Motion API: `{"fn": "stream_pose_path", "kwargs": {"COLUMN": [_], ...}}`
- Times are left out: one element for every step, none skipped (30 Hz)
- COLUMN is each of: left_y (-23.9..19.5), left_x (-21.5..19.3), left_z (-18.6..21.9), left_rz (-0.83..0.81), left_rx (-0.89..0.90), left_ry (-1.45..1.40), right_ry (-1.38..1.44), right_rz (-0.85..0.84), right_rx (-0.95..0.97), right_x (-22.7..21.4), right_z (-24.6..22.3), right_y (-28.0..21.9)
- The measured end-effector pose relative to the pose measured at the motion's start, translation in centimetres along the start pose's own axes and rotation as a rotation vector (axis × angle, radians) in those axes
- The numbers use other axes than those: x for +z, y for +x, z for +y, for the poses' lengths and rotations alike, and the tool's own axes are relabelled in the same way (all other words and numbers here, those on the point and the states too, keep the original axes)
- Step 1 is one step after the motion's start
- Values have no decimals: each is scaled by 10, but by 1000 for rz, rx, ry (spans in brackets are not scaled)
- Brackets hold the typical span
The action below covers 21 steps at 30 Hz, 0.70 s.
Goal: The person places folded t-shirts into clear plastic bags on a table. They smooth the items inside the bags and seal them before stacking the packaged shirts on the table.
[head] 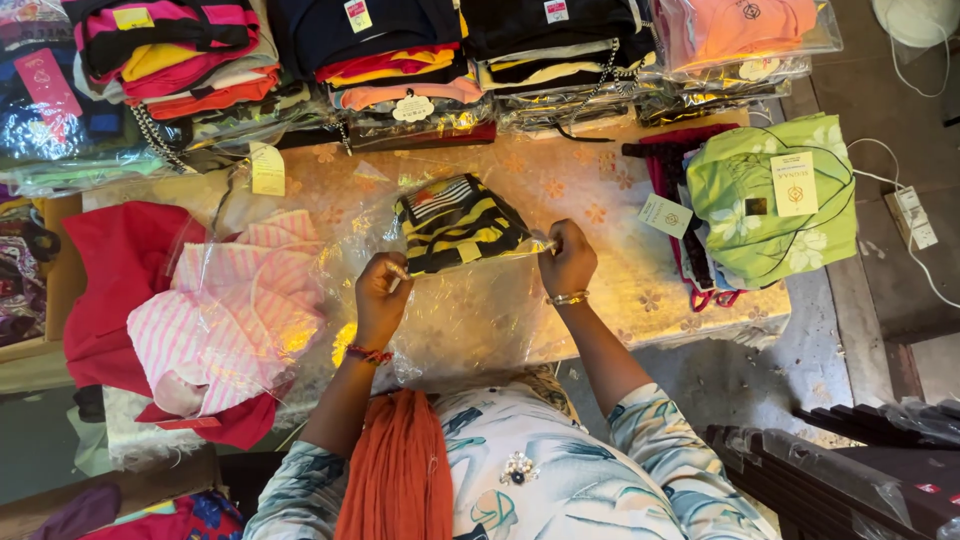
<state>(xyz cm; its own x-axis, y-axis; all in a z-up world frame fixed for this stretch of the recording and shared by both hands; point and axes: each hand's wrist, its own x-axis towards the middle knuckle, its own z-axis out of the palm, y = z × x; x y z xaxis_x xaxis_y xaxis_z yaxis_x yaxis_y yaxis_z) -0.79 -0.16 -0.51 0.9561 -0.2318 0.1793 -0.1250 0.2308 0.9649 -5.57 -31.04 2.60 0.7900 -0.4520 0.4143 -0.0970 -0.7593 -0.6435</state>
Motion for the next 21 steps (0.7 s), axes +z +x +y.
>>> {"fn": "stream_pose_path", "kwargs": {"left_y": [-4, -8, -12, -12, -11, -13, -14, -12, -11, -10, -9, -9, -11, -11, -11, -12, -13, -14, -15, -17, -18], "left_x": [-2, -4, -7, -8, -10, -12, -9, -5, -2, -4, -5, -7, -9, -11, -13, -14, -15, -16, -18, -21, -23], "left_z": [-6, -13, -20, -27, -35, -42, -35, -28, -21, -21, -21, -22, -24, -27, -30, -30, -31, -31, -29, -27, -25], "left_rz": [-1, 8, 18, 14, 30, 46, 43, 65, 87, 86, 84, 83, 83, 43, 3, 3, -31, -64, -63, -113, -163], "left_rx": [-3, -17, -31, -32, -47, -65, -70, -100, -131, -130, -131, -134, -134, -111, -87, -86, -96, -104, -102, -58, -15], "left_ry": [1, -13, -26, -25, -28, -32, -33, -52, -71, -71, -73, -75, -74, -66, -57, -56, -63, -70, -69, 10, 90], "right_ry": [0, 39, 79, 78, 257, 436, 434, 584, 734, 735, 743, 752, 752, 832, 912, 913, 1052, 1192, 1193, 1239, 1285], "right_rz": [-1, -17, -34, -32, -173, -317, -315, -428, -541, -540, -529, -519, -520, -486, -451, -453, -449, -445, -448, -497, -546], "right_rx": [3, 85, 168, 171, 382, 592, 597, 839, 1080, 1079, 1097, 1115, 1115, 1110, 1103, 1102, 1155, 1205, 1203, 1228, 1252], "right_x": [6, 12, 17, 34, 50, 65, 60, 54, 49, 51, 52, 54, 58, 63, 68, 58, 48, 39, 31, 22, 13], "right_z": [10, 20, 30, 52, 74, 96, 83, 71, 58, 59, 60, 61, 69, 77, 85, 73, 61, 48, 38, 28, 19], "right_y": [-4, -10, -15, -23, -32, -43, -42, -38, -34, -34, -34, -35, -38, -41, -43, -37, -31, -24, -17, -11, -5]}}
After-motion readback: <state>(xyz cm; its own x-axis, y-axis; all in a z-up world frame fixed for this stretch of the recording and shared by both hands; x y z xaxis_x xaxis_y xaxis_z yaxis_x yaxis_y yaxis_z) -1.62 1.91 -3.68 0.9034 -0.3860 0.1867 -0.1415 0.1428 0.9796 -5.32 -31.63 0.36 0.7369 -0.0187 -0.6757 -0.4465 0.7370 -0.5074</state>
